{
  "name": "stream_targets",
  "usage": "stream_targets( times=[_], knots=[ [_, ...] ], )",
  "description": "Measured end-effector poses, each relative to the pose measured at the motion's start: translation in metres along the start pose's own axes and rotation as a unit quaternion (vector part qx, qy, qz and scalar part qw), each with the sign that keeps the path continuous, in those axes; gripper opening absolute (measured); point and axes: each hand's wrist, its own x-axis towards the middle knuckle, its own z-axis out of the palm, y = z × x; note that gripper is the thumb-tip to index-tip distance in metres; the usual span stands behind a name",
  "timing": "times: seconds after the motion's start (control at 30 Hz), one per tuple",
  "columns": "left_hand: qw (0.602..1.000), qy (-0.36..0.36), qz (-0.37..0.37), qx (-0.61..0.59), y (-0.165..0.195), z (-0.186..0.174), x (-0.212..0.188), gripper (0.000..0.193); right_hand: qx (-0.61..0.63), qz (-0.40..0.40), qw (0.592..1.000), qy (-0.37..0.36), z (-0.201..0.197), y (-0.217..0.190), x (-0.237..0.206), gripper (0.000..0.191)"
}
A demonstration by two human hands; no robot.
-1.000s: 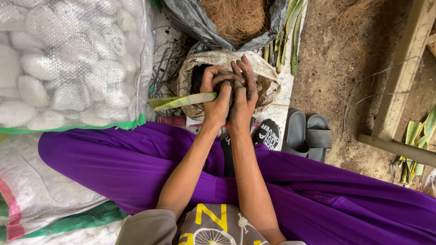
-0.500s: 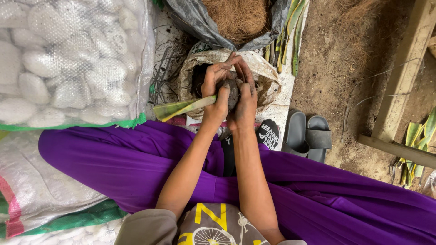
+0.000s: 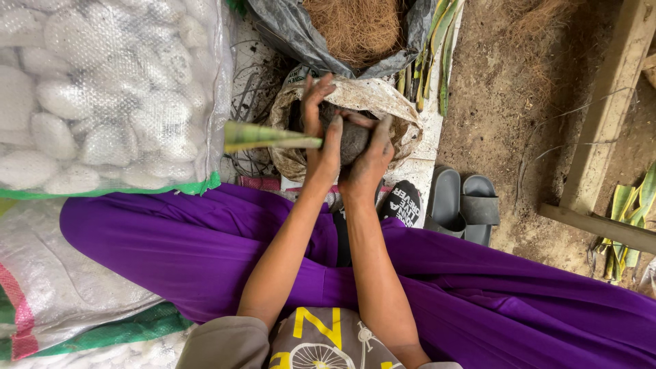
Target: The person sits cross-legged and repeatedly shapes a dark clay-like lump with both hands, using a green leaf to smooth and press the surface. The person rotates the lump and continues to refine its shape without placing it elsewhere.
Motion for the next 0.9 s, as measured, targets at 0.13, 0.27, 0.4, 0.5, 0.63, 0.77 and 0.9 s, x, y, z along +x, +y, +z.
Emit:
stream_targets(
  times=[0.13,0.27,0.4,0.5,0.63,0.77,0.9],
  knots=[
    [0.863,-0.004,-0.372,-0.341,0.007,0.007,-0.005,0.048,-0.022,-0.147,0.987,-0.067,-0.001,-0.009,0.004,0.052],
    [0.859,0.002,-0.346,-0.378,0.013,0.014,-0.01,0.039,-0.073,-0.13,0.986,-0.07,-0.006,-0.013,0.01,0.04],
    [0.918,0.027,-0.238,-0.317,0.007,0.012,-0.011,0.028,-0.184,-0.126,0.974,-0.026,-0.005,0.0,0.012,0.041],
    [0.928,0.031,-0.222,-0.297,-0.001,0.007,-0.015,0.028,-0.153,-0.133,0.977,-0.061,-0.005,0.009,0.01,0.048],
    [0.953,0.02,-0.156,-0.258,-0.01,0.004,-0.018,0.025,-0.121,-0.061,0.989,-0.058,-0.005,0.005,0.013,0.053],
    [0.997,0.006,-0.019,-0.072,-0.01,0.001,-0.01,0.036,0.226,0.131,0.952,-0.158,-0.006,-0.011,0.016,0.081],
    [0.983,0.02,0.105,0.149,0.003,-0.003,-0.006,0.049,0.101,0.196,0.968,-0.117,-0.005,-0.016,0.014,0.078]
  ],
)
